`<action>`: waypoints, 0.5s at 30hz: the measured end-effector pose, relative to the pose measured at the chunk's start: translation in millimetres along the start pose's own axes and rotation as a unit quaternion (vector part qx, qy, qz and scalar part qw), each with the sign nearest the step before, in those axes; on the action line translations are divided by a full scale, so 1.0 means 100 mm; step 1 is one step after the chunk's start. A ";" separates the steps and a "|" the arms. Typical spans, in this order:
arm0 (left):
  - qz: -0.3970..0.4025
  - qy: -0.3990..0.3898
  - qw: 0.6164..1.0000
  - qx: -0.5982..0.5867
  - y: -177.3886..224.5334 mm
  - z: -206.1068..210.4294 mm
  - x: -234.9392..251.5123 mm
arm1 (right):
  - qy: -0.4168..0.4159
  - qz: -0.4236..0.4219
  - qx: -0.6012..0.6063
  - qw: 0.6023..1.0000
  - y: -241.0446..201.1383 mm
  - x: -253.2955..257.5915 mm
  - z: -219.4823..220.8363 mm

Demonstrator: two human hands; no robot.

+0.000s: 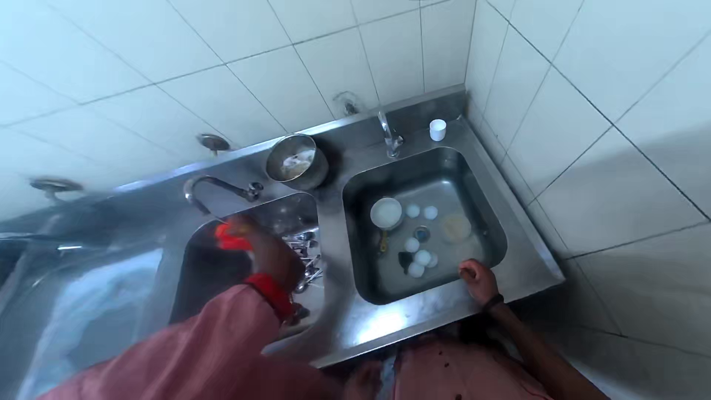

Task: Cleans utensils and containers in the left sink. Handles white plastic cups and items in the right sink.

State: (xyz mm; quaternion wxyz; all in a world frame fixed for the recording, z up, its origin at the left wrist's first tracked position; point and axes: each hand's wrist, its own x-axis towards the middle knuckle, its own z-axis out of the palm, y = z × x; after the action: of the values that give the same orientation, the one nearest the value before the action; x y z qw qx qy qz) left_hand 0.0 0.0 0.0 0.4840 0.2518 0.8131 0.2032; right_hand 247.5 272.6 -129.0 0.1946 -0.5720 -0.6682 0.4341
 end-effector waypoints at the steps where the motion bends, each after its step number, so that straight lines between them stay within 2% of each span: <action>1: 0.061 0.039 0.997 -0.010 -0.01 0.12 0.37 | -0.022 -0.012 -0.004 1.000 0.06 0.05 -0.05; 2: 0.097 0.060 0.993 -0.014 0.09 0.22 0.65 | -0.044 -0.021 0.003 0.999 0.11 0.07 -0.09; 4: 0.126 0.062 0.990 0.023 0.57 0.39 1.15 | -0.094 -0.017 0.030 0.995 0.12 0.16 -0.17; 7: 0.073 0.000 0.984 0.165 1.16 0.71 1.94 | -0.149 0.013 0.045 0.988 0.11 0.32 -0.25; 9: 0.029 -0.061 0.967 0.247 1.29 0.95 2.43 | -0.166 0.024 0.045 0.985 0.13 0.41 -0.27; 11: -0.003 -0.109 0.957 0.269 1.31 1.17 2.84 | -0.176 0.048 0.043 0.982 0.10 0.48 -0.32; 15: -0.048 -0.172 0.930 0.322 1.20 1.50 3.19 | -0.168 0.109 0.080 0.977 0.13 0.44 -0.36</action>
State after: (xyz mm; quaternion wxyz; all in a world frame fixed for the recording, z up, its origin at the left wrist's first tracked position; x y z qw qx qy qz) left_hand 29.8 301.3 -216.5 0.5186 0.3859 0.7502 -0.1390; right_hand 270.6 325.9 -130.3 0.0768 -0.5430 -0.5879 0.5947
